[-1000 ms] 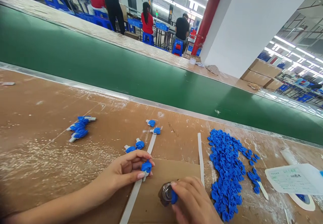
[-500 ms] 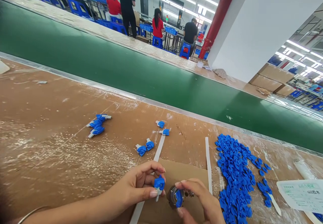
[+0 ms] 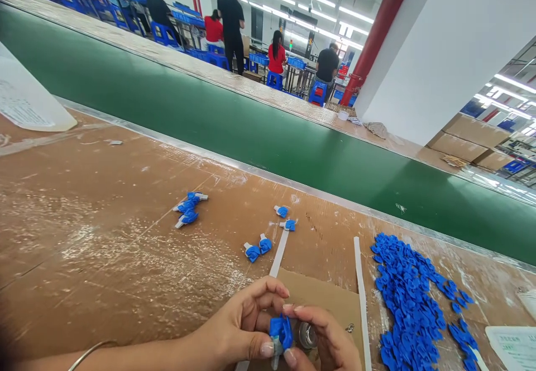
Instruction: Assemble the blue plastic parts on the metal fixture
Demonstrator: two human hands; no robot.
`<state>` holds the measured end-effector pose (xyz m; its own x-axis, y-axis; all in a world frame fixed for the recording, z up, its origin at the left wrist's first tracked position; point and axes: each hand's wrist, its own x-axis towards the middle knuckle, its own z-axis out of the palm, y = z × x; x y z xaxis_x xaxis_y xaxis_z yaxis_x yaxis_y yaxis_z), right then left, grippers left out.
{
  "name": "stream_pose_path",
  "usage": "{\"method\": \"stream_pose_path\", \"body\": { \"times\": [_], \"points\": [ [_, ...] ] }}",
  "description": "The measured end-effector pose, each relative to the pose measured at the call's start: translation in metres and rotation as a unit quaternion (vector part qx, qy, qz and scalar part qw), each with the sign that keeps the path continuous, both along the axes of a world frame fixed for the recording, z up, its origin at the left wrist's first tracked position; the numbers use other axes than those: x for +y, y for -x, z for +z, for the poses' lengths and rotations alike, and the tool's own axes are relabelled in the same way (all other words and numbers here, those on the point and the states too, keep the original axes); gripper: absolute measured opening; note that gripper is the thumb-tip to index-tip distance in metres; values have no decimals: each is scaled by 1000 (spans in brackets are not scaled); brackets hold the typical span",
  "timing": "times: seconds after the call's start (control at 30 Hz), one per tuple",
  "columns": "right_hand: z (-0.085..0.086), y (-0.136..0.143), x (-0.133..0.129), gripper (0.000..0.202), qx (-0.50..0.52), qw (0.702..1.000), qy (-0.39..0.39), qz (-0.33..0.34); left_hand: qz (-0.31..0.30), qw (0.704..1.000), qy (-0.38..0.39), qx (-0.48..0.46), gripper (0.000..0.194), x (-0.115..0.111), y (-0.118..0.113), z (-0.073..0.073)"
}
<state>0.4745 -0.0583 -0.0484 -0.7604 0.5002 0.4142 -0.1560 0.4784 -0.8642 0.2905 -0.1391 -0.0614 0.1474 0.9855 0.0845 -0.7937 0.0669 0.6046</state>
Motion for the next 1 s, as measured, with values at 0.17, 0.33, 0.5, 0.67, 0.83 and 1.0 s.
{"method": "stream_pose_path", "body": {
  "times": [0.17, 0.33, 0.5, 0.67, 0.83, 1.0],
  "points": [
    [3, 7, 13, 25, 12, 956, -293, -14, 7, 1000, 14, -2, 52, -1, 2, 0],
    [-27, 33, -11, 25, 79, 866, -448, -206, 9, 999, 39, 20, 53, 2, 9, 2],
    [-23, 48, -20, 24, 69, 859, -448, -240, 7, 996, 28, 80, 51, 0, 21, 12],
    [27, -14, 48, 27, -111, 869, -449, -178, 168, 822, -127, 529, 25, 9, 60, 27],
    [15, -85, 119, 32, -271, 818, -469, -197, 279, 432, -114, 850, 34, 43, 115, 18],
    [-24, -111, 153, 34, -258, 787, -541, -146, 173, 273, 39, 946, 28, 54, 132, 15]
  ]
}}
